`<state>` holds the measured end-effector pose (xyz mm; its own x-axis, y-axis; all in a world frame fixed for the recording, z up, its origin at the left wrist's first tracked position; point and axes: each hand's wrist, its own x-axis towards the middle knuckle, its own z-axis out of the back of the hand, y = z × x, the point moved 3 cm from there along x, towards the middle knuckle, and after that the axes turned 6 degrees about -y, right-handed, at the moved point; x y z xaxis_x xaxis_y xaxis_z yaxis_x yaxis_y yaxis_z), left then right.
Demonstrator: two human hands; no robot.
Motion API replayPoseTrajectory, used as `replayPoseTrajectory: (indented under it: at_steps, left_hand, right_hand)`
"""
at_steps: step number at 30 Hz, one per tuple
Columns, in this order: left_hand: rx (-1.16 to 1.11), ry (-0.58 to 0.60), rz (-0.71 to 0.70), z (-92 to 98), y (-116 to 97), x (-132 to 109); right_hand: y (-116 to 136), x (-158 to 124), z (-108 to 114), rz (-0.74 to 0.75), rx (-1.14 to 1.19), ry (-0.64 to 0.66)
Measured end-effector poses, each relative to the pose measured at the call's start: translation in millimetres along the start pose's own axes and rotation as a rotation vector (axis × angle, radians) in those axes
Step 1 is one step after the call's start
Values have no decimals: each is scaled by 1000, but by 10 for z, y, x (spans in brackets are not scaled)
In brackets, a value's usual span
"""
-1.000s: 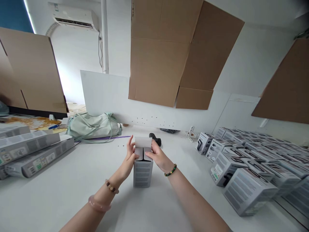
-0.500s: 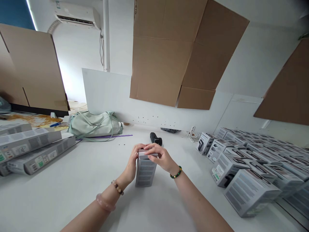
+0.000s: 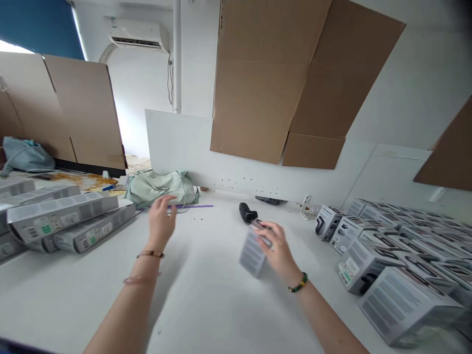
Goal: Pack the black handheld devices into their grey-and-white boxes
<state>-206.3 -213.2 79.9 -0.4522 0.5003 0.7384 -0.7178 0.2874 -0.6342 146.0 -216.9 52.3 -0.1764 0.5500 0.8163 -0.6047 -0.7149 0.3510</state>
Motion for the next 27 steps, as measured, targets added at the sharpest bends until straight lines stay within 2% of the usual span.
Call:
replayPoseTrajectory:
  at_steps: [2, 5, 8, 11, 15, 19, 21, 23, 25, 27]
  left_hand:
    - [159, -164, 41, 382, 214, 145]
    - [327, -357, 102, 884, 421, 162]
    - [501, -418, 154, 1161, 520, 160]
    - [677, -325, 181, 1255, 582, 364]
    - [713, -150, 223, 1418, 689, 866]
    - [657, 17, 310, 1644, 766, 1224]
    - [618, 50, 327, 1644, 719, 1287]
    - [562, 57, 305, 1480, 586, 1267]
    - [470, 65, 253, 1124, 369, 1139]
    - [329, 108, 183, 609, 86, 869]
  right_hand:
    - [-279, -70, 242, -69, -127, -105]
    - [-652, -203, 612, -192, -565, -185]
    - [-849, -315, 853, -201, -805, -196]
    - [-863, -354, 940, -91, -819, -209]
    - [-716, -313, 930, 55, -648, -190]
    - [-538, -273, 776, 44, -389, -85]
    - [-425, -241, 607, -10, -240, 5]
    - [-263, -170, 385, -84, -66, 95]
    - [-48, -47, 122, -159, 135, 183]
    - [193, 120, -168, -224, 374, 275]
